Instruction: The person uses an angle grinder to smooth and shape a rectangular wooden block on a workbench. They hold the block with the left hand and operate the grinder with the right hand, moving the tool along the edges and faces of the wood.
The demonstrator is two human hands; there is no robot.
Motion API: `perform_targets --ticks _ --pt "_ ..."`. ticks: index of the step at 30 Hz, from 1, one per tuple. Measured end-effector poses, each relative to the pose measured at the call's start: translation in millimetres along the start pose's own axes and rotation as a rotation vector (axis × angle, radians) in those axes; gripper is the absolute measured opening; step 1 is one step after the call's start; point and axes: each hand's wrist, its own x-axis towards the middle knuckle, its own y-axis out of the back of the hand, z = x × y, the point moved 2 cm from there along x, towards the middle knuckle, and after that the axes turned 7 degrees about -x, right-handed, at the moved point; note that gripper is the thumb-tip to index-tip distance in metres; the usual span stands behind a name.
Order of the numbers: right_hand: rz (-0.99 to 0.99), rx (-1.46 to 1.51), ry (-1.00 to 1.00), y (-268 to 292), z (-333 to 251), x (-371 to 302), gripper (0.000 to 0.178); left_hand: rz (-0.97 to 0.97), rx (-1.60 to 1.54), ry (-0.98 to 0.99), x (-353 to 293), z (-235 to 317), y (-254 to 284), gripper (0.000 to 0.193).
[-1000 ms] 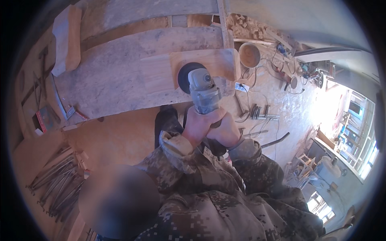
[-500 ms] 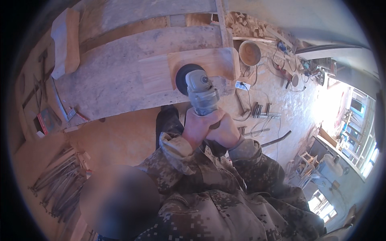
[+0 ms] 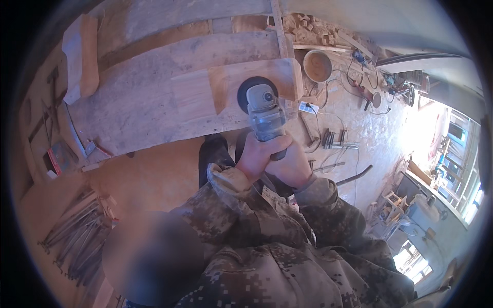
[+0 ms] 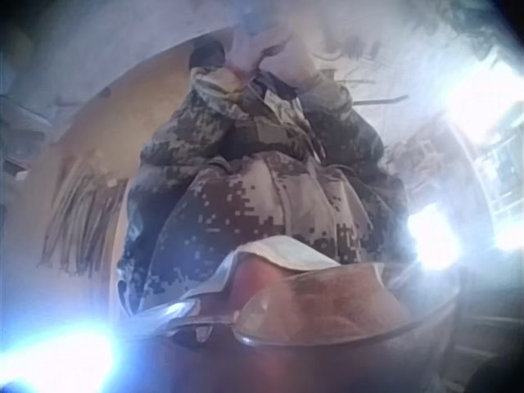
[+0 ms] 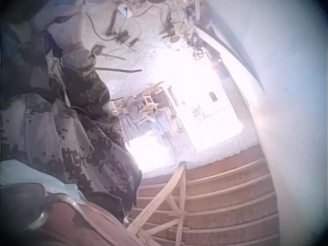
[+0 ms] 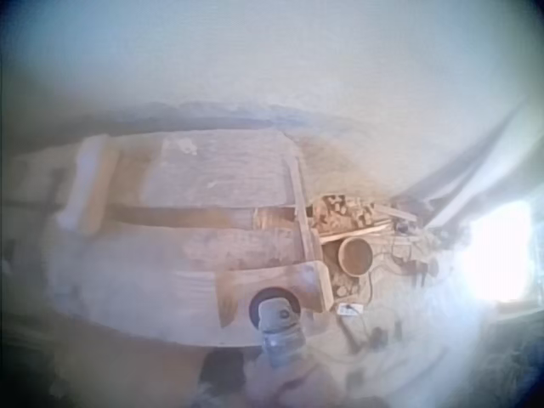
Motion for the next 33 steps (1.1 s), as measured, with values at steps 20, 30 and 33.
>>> perform_targets --ticks 20,30,33 --pt "-0.169 0.182 0.052 -3 -23 26 0.049 0.121 0.074 -0.127 0 32 0 0.023" --pt "-0.108 0.138 0.028 6 -31 21 0.056 0.042 0.023 -0.061 11 25 -3 0.019" --pt "-0.106 0.182 0.057 3 -34 26 0.054 0.083 0.040 -0.106 7 33 -7 0.018"
